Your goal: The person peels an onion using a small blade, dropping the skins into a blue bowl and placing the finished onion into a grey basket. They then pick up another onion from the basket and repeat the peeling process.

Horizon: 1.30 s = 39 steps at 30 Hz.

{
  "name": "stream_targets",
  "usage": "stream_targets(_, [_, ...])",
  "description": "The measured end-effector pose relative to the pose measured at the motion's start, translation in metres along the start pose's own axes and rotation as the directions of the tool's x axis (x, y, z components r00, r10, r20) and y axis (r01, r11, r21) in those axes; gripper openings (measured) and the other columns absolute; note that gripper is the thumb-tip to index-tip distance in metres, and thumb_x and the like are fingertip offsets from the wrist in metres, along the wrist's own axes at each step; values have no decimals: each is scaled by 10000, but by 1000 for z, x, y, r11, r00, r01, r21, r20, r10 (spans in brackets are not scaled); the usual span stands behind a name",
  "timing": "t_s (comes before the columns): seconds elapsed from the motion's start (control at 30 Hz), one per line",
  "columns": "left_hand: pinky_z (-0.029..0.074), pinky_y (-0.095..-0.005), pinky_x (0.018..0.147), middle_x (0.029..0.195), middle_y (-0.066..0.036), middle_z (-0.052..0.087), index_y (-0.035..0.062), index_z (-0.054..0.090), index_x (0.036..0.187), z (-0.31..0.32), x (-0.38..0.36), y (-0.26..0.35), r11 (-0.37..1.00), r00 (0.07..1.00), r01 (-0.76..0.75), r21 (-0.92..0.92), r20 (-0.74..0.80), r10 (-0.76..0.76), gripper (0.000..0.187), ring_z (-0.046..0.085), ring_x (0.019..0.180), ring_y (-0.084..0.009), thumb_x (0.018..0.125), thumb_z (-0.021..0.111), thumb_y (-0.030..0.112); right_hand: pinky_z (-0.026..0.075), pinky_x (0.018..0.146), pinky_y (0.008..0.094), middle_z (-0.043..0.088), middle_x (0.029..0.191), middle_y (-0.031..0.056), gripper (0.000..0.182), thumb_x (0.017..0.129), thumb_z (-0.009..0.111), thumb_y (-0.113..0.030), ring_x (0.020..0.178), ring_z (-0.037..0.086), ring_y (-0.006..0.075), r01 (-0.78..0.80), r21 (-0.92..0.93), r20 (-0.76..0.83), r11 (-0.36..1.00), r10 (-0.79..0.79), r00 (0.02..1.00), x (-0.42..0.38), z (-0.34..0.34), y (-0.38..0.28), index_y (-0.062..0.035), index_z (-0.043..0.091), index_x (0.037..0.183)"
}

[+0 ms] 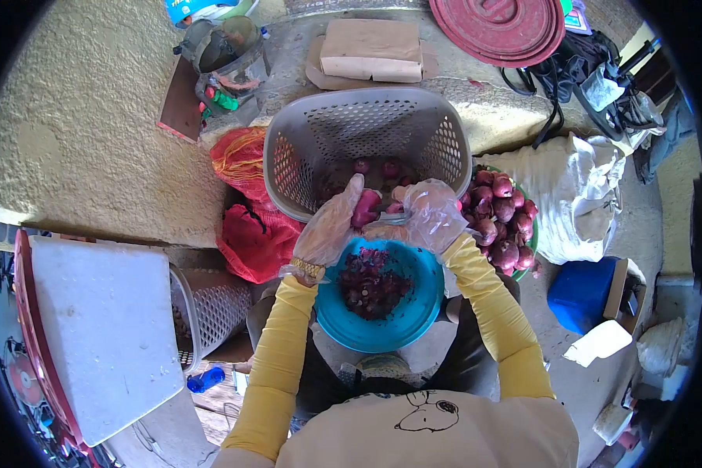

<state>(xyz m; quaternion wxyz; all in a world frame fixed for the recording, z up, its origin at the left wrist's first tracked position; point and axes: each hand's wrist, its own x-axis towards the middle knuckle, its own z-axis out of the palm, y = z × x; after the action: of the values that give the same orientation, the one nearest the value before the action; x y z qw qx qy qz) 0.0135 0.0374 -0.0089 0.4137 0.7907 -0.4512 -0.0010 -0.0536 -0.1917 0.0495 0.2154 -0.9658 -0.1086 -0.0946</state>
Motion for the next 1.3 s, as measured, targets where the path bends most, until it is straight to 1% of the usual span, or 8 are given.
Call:
stream_targets(0.33, [577, -458, 930, 1192, -191, 698, 114, 157, 1656, 1, 1, 0, 999, 999, 44, 14, 27, -44, 1049, 698, 1036, -404, 834, 797, -5, 535, 763, 478, 707, 757, 132, 644, 803, 724, -722, 772, 694, 376, 30, -8, -15, 1000, -30, 999, -1, 12, -1, -78, 744, 826])
stream_targets(0.47, [580, -424, 894, 1177, -161, 697, 79, 348, 1572, 4, -4, -6, 998, 996, 56, -5, -63, -56, 756, 700, 1007, -337, 936, 755, 123, 533, 761, 478, 703, 757, 133, 580, 825, 739, -671, 775, 696, 363, 53, 26, 37, 998, -54, 998, -1, 1, -8, -94, 768, 877])
stream_targets(0.53, [584, -396, 874, 1170, -150, 694, 73, 390, 1545, 3, -3, -8, 991, 991, 124, -43, -39, -126, 655, 689, 984, -305, 980, 709, 163, 531, 746, 475, 696, 749, 126, 510, 823, 775, -620, 767, 693, 349, 99, 80, 283, 992, -118, 952, 2, -4, -8, -116, 783, 902])
stream_targets(0.7, [594, -327, 824, 1153, -122, 684, 56, 495, 1478, -2, 1, -9, 946, 954, 300, -125, 30, -298, 452, 661, 926, -224, 1088, 594, 263, 537, 778, 474, 704, 784, 133, 608, 831, 713, -703, 788, 700, 377, 231, 146, 108, 962, -248, 963, -9, 7, 0, -100, 772, 875])
stream_targets(0.8, [594, -325, 839, 1179, -120, 690, 85, 342, 1588, -5, 5, 6, 996, 989, 33, -84, -139, -45, 631, 667, 944, -230, 1040, 653, 111, 536, 759, 476, 702, 776, 129, 639, 808, 710, -734, 783, 698, 379, 234, 110, 107, 966, -246, 963, -7, 2, 0, -102, 770, 881])
stream_targets(0.93, [606, -348, 862, 1230, -131, 697, 150, 196, 1651, -2, 0, -4, 967, 968, 250, -47, -4, -251, 903, 690, 983, -248, 943, 739, 9, 528, 748, 492, 692, 748, 141, 670, 815, 689, -762, 768, 691, 394, 205, 117, 241, 972, -228, 943, 0, -13, -1, -106, 773, 920])
stream_targets(1.0, [616, -358, 835, 1259, -136, 697, 200, 200, 1652, -5, 3, 0, 1000, 993, 14, 21, -117, -11, 976, 702, 1018, -260, 893, 772, -22, 523, 739, 500, 686, 738, 148, 647, 838, 681, -744, 761, 688, 400, 206, 148, 193, 967, -233, 953, -1, -9, -1, -108, 770, 916])
stream_targets(1.3, [611, -341, 758, 1254, -128, 689, 180, 250, 1631, -10, 1, -2, 992, 989, 111, -63, -90, -117, 860, 705, 1017, -260, 933, 674, -90, 515, 682, 500, 664, 688, 150, 501, 902, 711, -577, 705, 677, 403, 277, 147, 7, 949, -281, 960, -6, 7, 2, -78, 753, 882])
